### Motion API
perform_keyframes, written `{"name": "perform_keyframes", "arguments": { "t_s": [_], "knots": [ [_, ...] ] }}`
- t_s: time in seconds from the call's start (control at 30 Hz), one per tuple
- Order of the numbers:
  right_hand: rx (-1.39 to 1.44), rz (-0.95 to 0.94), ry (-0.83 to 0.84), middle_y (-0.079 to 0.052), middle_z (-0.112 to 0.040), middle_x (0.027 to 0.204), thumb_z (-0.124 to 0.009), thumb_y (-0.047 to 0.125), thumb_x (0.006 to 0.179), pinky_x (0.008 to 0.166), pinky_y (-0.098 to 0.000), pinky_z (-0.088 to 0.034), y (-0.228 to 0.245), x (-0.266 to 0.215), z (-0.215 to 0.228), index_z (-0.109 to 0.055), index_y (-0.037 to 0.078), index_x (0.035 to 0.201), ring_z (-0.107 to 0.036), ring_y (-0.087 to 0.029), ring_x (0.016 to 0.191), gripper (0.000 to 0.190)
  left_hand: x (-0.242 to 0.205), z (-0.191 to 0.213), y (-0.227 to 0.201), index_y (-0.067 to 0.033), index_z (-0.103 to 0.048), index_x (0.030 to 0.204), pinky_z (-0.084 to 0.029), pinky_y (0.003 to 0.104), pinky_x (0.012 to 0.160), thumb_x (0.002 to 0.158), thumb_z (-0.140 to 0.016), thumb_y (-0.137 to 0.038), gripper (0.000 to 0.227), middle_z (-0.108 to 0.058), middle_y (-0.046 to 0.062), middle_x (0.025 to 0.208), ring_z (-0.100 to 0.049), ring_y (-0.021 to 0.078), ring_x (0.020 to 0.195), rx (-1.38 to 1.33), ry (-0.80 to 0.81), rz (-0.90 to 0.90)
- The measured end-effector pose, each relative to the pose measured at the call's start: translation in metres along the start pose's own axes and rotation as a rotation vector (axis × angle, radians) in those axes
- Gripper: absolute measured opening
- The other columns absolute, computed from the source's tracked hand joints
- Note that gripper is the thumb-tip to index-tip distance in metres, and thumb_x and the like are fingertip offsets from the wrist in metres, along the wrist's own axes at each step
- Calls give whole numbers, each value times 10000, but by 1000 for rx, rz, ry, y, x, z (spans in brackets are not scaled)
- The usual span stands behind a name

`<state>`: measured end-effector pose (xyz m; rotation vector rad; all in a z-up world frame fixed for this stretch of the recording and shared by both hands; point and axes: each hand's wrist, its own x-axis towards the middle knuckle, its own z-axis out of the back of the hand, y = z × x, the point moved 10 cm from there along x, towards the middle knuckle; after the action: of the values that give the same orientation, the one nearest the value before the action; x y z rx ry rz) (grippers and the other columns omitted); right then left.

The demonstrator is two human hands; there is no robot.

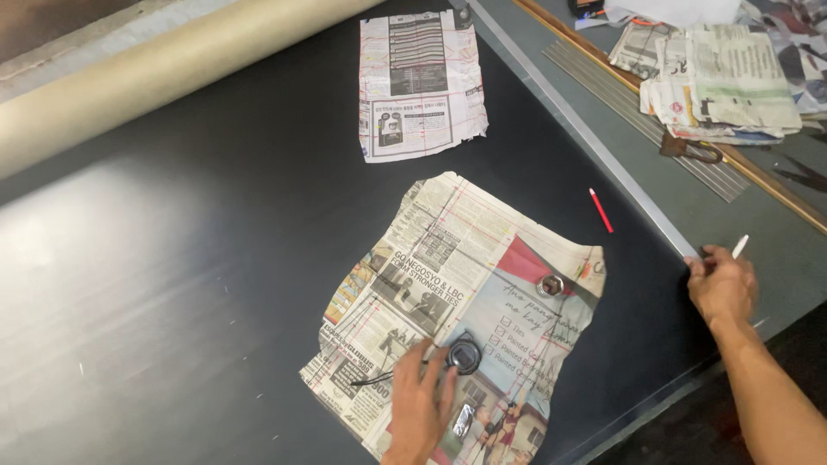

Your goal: The person measures and marks a large black sheet on a workbench using a metal ruler and a white marker. They draw straight lines and a grid pattern across the sheet, occasionally repositioning the ruler and adjusting the newspaper placed nearby.

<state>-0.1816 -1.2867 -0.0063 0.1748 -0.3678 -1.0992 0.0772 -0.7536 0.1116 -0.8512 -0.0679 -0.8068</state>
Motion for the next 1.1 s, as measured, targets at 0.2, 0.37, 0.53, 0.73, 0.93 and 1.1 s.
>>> {"name": "perform_keyframes", "arguments": {
  "t_s": [0.2, 0.37, 0.53, 0.73, 0.93, 1.1],
  "knots": [
    [52, -279, 291, -146, -756, 1103, -793, 285, 934, 935, -469, -553, -30, 26, -11, -729, 72, 1225, -722, -325, 1038, 367, -61, 35, 62, -112, -742, 1148, -474, 455, 995, 822, -737, -151, 329, -644, 160, 1290, -610, 348, 1188, 127, -186, 209],
    [56, -174, 94, -151, -735, 1123, -688, 252, 1033, 897, -495, -539, -25, 20, 44, -738, 94, 1229, -697, -332, 1015, 257, -124, 75, 130, -150, -749, 1141, -479, 458, 1018, 789, -736, -173, 353, -648, 142, 1307, -615, 323, 1216, 367, -315, 299],
    [200, -257, 64, -146, -684, 1021, -706, 317, 1086, 794, -485, -506, -18, -60, 90, -721, 82, 1254, -652, -293, 911, 290, -164, 122, 176, -107, -714, 1207, -464, 481, 1069, 823, -718, -189, 393, -626, 155, 1374, -594, 348, 1275, 551, -409, 293],
    [301, -154, 98, -130, -685, 868, -805, 242, 977, 578, -322, -473, 59, -210, 115, -686, -34, 1196, -614, -178, 719, 372, -174, 171, 185, -76, -685, 1262, -442, 485, 1096, 885, -698, -163, 386, -594, 177, 1418, -557, 372, 1313, 516, -374, 314],
    [725, -77, 240, -54, -719, 910, -783, 98, 919, 657, -210, -459, 187, -405, 82, -694, -18, 1220, -603, -65, 780, 335, -190, 223, 207, -41, -633, 1290, -390, 493, 1101, 930, -673, -133, 374, -521, 221, 1451, -498, 398, 1325, 354, -256, 329],
    [912, -116, 310, -21, -720, 920, -791, 64, 870, 696, -191, -486, 282, -540, 40, -716, 0, 1159, -620, -36, 801, 306, -197, 256, 231, -34, -599, 1318, -378, 503, 1126, 950, -667, -126, 386, -513, 212, 1450, -478, 407, 1346, 301, -234, 229]
  ]
}}
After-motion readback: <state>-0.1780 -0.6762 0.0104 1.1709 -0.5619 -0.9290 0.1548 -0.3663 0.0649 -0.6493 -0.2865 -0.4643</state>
